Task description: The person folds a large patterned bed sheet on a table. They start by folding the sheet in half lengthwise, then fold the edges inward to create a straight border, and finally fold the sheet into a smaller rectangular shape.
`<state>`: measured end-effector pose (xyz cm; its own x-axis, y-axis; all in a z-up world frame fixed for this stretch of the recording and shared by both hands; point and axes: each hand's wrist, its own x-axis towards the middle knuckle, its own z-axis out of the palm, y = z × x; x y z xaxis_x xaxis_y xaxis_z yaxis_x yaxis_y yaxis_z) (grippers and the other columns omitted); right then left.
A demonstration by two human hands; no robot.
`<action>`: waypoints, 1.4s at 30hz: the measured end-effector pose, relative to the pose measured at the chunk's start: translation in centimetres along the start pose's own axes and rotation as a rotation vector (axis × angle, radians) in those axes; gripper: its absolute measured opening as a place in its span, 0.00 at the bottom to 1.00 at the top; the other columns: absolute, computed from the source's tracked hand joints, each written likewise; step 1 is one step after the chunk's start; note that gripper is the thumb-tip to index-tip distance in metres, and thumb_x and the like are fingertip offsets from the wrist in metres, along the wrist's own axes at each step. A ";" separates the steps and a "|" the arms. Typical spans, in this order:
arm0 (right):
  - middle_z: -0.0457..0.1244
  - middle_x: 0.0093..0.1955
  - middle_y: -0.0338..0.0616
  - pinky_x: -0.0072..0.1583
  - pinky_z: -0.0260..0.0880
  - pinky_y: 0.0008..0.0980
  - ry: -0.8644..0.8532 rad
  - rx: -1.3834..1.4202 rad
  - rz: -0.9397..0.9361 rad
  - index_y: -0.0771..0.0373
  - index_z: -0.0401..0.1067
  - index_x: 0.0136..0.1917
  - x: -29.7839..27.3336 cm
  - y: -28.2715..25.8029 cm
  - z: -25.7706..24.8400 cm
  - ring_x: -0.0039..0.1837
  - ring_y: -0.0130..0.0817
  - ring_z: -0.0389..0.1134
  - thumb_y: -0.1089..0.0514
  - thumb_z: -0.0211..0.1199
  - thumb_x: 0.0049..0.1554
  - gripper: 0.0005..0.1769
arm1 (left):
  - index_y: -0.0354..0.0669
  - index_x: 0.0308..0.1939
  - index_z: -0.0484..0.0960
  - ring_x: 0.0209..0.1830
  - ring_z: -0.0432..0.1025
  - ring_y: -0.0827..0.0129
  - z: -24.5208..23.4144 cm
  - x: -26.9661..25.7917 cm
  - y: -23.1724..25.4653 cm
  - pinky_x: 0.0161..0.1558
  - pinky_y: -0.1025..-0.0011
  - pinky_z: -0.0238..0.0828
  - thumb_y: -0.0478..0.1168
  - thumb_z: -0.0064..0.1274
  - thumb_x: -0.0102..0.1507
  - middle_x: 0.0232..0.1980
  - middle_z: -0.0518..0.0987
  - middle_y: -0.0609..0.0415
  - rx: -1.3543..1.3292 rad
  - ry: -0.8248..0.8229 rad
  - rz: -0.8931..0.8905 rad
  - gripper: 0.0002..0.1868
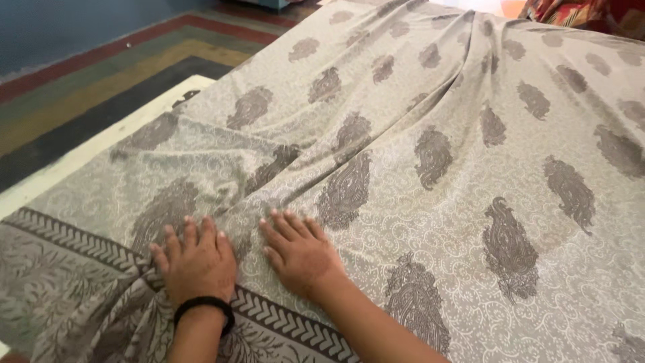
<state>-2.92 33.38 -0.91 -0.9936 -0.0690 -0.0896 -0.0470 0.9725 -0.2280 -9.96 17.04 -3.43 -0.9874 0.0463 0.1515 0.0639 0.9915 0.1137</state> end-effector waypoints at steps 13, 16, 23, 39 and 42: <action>0.45 0.82 0.54 0.78 0.36 0.55 0.456 -0.006 0.046 0.68 0.50 0.79 -0.4 -8.4 6.9 0.84 0.48 0.42 0.50 0.41 0.64 0.34 | 0.40 0.67 0.73 0.76 0.58 0.50 3.4 3.3 -1.8 0.75 0.49 0.43 0.46 0.43 0.68 0.71 0.71 0.45 -0.406 0.270 0.242 0.26; 0.47 0.81 0.53 0.76 0.38 0.52 0.457 0.023 0.063 0.68 0.52 0.78 -0.3 -8.6 6.3 0.83 0.47 0.44 0.51 0.41 0.64 0.32 | 0.42 0.67 0.74 0.75 0.60 0.52 3.2 3.2 -2.3 0.74 0.50 0.47 0.46 0.43 0.67 0.70 0.72 0.46 -0.471 0.195 0.269 0.25; 0.50 0.82 0.45 0.79 0.40 0.45 0.407 0.134 0.079 0.61 0.57 0.77 -0.2 -8.8 4.2 0.83 0.37 0.46 0.51 0.41 0.65 0.29 | 0.46 0.66 0.74 0.69 0.66 0.59 0.4 0.1 -5.7 0.69 0.52 0.59 0.49 0.46 0.67 0.67 0.76 0.51 -0.243 0.208 0.297 0.25; 0.58 0.78 0.41 0.78 0.48 0.44 0.512 0.288 -0.061 0.54 0.68 0.71 -0.6 -8.4 3.9 0.81 0.34 0.52 0.48 0.48 0.65 0.24 | 0.56 0.49 0.85 0.53 0.73 0.59 -3.9 3.5 -13.8 0.64 0.53 0.51 0.58 0.52 0.68 0.48 0.84 0.53 -0.017 0.114 0.014 0.16; 0.59 0.77 0.37 0.78 0.47 0.43 0.470 0.242 -0.077 0.52 0.69 0.70 -0.4 -8.5 3.7 0.80 0.31 0.52 0.45 0.48 0.66 0.24 | 0.55 0.50 0.84 0.55 0.73 0.57 -2.9 3.0 -13.8 0.65 0.52 0.56 0.57 0.52 0.68 0.50 0.83 0.54 0.040 0.179 0.022 0.16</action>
<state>-1.70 24.30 -2.49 -0.9298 0.0232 0.3673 -0.1512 0.8858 -0.4387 -13.35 3.18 -1.69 -0.9439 0.0494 0.3265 0.0763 0.9946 0.0700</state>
